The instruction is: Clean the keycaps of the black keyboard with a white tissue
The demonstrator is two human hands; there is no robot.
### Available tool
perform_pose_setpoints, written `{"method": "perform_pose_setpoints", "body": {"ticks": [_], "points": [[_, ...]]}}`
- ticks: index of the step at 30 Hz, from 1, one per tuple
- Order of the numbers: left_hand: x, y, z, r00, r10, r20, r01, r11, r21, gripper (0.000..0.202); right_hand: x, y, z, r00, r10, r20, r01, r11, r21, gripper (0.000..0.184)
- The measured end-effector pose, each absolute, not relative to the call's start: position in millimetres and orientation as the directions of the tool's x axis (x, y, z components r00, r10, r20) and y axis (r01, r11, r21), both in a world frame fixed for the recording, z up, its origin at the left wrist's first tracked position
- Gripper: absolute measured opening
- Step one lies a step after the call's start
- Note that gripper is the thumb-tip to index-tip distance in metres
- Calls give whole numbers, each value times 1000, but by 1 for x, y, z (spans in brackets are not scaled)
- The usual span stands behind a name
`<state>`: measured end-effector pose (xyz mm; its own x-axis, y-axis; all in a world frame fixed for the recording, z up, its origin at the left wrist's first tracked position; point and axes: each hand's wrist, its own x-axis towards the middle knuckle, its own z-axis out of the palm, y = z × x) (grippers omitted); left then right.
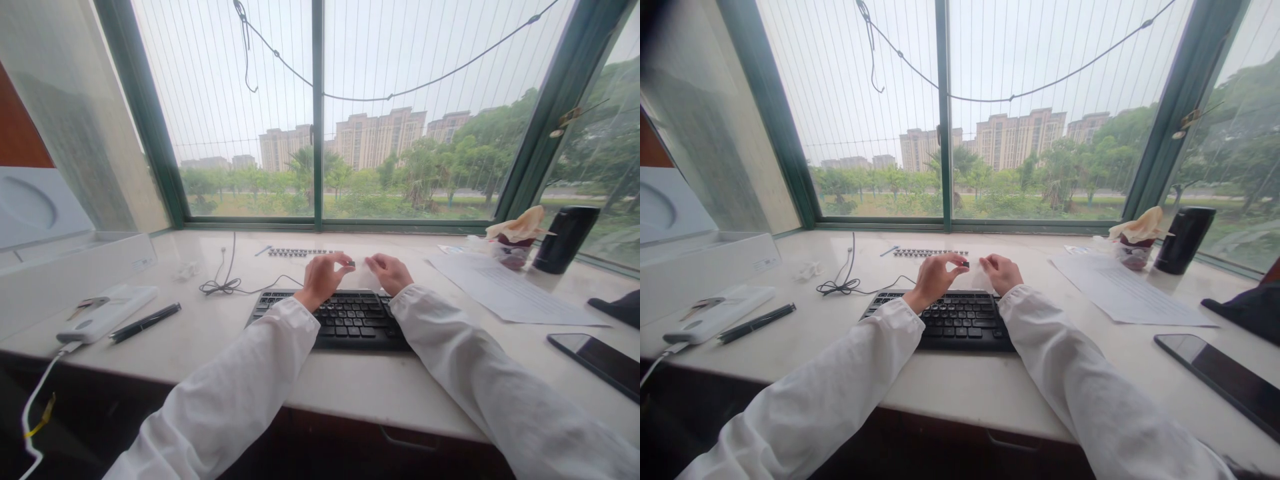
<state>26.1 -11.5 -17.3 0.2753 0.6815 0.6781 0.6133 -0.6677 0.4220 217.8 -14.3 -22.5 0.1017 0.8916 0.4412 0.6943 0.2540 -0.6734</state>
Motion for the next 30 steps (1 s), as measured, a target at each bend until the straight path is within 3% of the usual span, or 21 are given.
{"method": "perform_pose_setpoints", "body": {"ticks": [6,9,12,14,16,20,24,30], "points": [[20,-6,-11,356,650,671,589,-714,378,16,252,-1,-16,422,836,349,663,-22,-749,32],[7,-1,-1,440,653,617,583,-730,357,13,260,4,-18,421,870,256,713,-143,-687,38],[-8,3,13,512,656,554,577,-741,345,12,254,0,-20,420,850,319,790,-169,-589,45],[-17,5,20,554,654,515,567,-749,342,14,242,-6,-20,325,842,430,847,-57,-529,44],[-23,5,25,611,644,460,531,-764,366,15,227,-14,-19,108,854,509,872,164,-461,33],[-29,7,26,698,636,331,479,-757,444,19,195,-30,-21,-226,794,565,764,504,-402,24],[-31,10,24,696,666,267,497,-716,490,26,177,-37,-27,-363,744,561,735,599,-318,20],[-31,10,23,706,679,201,479,-667,571,32,176,-37,-28,-409,711,572,745,622,-241,20]]}}
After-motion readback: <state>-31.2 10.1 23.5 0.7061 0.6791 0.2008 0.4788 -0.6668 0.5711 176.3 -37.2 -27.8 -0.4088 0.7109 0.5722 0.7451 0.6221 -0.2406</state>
